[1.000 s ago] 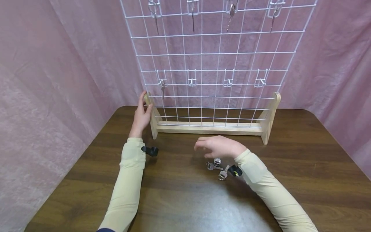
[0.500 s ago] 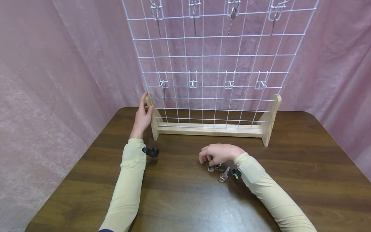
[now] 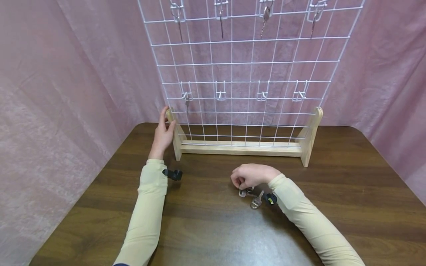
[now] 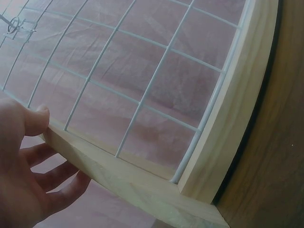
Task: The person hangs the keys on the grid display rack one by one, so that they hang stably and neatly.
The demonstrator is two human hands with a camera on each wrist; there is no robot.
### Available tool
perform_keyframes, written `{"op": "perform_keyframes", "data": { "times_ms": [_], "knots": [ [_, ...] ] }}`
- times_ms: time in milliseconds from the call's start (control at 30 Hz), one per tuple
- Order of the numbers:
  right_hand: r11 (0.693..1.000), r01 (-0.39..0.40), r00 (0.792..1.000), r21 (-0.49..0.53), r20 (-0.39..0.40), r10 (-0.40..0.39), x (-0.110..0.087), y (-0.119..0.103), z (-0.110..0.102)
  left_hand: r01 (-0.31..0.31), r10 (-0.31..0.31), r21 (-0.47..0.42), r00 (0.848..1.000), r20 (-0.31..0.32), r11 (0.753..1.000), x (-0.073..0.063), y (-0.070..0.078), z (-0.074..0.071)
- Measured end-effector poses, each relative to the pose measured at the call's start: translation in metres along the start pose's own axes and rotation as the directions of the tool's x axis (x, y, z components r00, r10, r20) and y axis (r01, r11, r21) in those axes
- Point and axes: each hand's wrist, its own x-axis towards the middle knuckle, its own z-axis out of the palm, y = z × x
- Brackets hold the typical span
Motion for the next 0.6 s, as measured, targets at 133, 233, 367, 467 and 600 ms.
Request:
{"op": "perform_keyframes", "data": {
  "times_ms": [133, 233, 367, 467, 600],
  "knots": [
    [1.000, -0.010, 1.000, 0.005, 0.000, 0.010, -0.0013, -0.0001, -0.0030, -0.001, 0.001, -0.003, 1.000, -0.006, 1.000, 0.0010, -0.0001, -0.0013],
    [1.000, -0.028, 1.000, 0.010, 0.009, 0.028, -0.0023, 0.0008, -0.0039, -0.001, 0.001, -0.006, 1.000, -0.006, 1.000, 0.0020, 0.0000, -0.0008],
    [0.999, -0.044, 0.999, 0.000, 0.012, 0.044, -0.0042, 0.0008, -0.0033, 0.003, -0.003, -0.008, 1.000, -0.003, 1.000, 0.0014, -0.0010, 0.0007],
    [1.000, -0.031, 0.999, -0.004, -0.006, 0.031, -0.0056, -0.0009, -0.0036, 0.004, -0.004, -0.006, 1.000, -0.002, 1.000, 0.0009, -0.0020, 0.0011],
    [1.000, -0.013, 0.999, -0.026, -0.044, 0.012, -0.0066, -0.0016, -0.0050, -0.002, 0.002, 0.002, 1.000, -0.006, 1.000, 0.0012, -0.0018, 0.0011]
  ]
}}
